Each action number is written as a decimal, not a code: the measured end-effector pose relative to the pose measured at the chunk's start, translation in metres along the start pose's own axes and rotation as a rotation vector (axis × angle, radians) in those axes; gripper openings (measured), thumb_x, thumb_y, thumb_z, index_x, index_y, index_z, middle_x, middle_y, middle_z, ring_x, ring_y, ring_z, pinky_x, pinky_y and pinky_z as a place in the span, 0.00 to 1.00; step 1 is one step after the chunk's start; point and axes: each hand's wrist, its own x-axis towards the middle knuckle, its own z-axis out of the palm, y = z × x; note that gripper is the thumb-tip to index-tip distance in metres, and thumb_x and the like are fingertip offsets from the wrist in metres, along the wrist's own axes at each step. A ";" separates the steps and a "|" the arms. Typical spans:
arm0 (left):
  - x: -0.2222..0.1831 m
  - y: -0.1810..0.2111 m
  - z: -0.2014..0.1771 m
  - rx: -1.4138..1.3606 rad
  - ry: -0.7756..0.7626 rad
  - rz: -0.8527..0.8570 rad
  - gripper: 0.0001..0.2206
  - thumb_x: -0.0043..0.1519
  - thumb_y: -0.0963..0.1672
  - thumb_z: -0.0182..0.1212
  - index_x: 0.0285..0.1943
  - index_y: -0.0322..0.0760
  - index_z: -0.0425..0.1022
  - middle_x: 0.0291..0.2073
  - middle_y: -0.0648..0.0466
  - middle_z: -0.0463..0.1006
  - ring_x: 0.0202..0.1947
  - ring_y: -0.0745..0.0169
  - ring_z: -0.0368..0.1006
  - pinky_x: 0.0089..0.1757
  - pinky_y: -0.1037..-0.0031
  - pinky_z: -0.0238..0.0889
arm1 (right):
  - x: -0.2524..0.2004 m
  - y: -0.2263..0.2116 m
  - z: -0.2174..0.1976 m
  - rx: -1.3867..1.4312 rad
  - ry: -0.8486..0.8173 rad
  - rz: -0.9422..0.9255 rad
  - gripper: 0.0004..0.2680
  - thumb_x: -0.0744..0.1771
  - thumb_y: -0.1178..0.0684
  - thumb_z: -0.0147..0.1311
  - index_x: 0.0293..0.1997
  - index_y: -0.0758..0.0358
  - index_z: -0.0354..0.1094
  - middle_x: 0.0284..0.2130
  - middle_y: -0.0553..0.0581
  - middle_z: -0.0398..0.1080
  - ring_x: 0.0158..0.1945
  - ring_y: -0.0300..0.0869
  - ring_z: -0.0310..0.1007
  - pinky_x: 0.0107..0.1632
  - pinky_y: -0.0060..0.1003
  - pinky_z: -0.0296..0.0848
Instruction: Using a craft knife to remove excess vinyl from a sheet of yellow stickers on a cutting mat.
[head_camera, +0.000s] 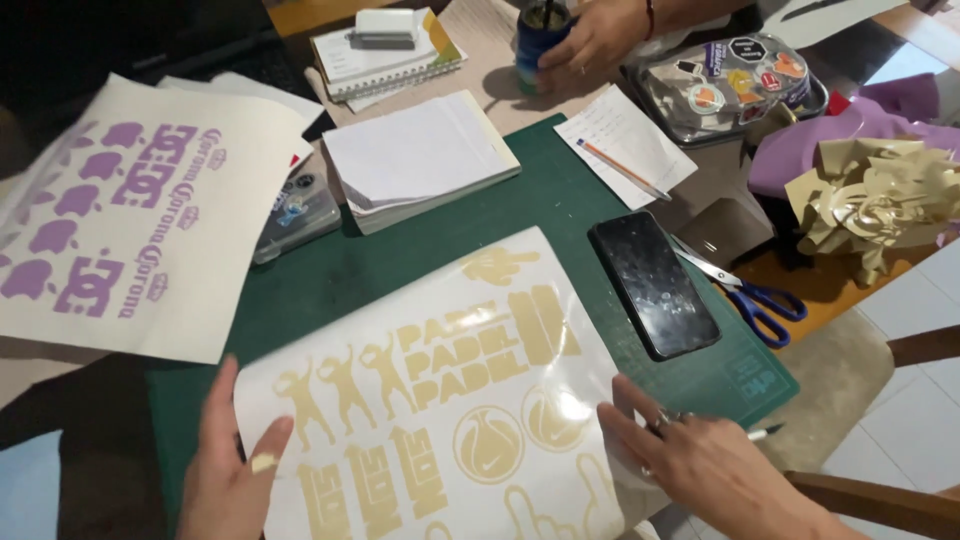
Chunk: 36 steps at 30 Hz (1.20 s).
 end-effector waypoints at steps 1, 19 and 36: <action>0.001 0.019 -0.003 -0.078 -0.021 0.059 0.40 0.64 0.39 0.61 0.86 0.63 0.53 0.80 0.60 0.63 0.75 0.62 0.63 0.68 0.68 0.52 | -0.004 0.000 0.005 -0.014 -0.042 -0.002 0.16 0.68 0.46 0.58 0.62 0.51 0.62 0.71 0.59 0.62 0.09 0.44 0.76 0.10 0.46 0.74; 0.173 0.154 0.077 0.976 0.405 1.230 0.31 0.60 0.36 0.56 0.77 0.43 0.71 0.83 0.37 0.60 0.78 0.26 0.56 0.65 0.20 0.36 | 0.026 -0.079 0.026 0.958 -0.272 -0.519 0.18 0.76 0.57 0.37 0.79 0.71 0.57 0.48 0.70 0.68 0.38 0.59 0.73 0.43 0.52 0.73; -0.054 -0.047 0.134 0.721 0.065 1.476 0.49 0.44 0.66 0.70 0.74 0.45 0.69 0.78 0.47 0.64 0.79 0.41 0.54 0.67 0.27 0.48 | 0.038 -0.005 -0.022 -0.045 -0.106 -0.022 0.33 0.62 0.69 0.51 0.79 0.46 0.54 0.79 0.52 0.53 0.22 0.34 0.73 0.18 0.40 0.65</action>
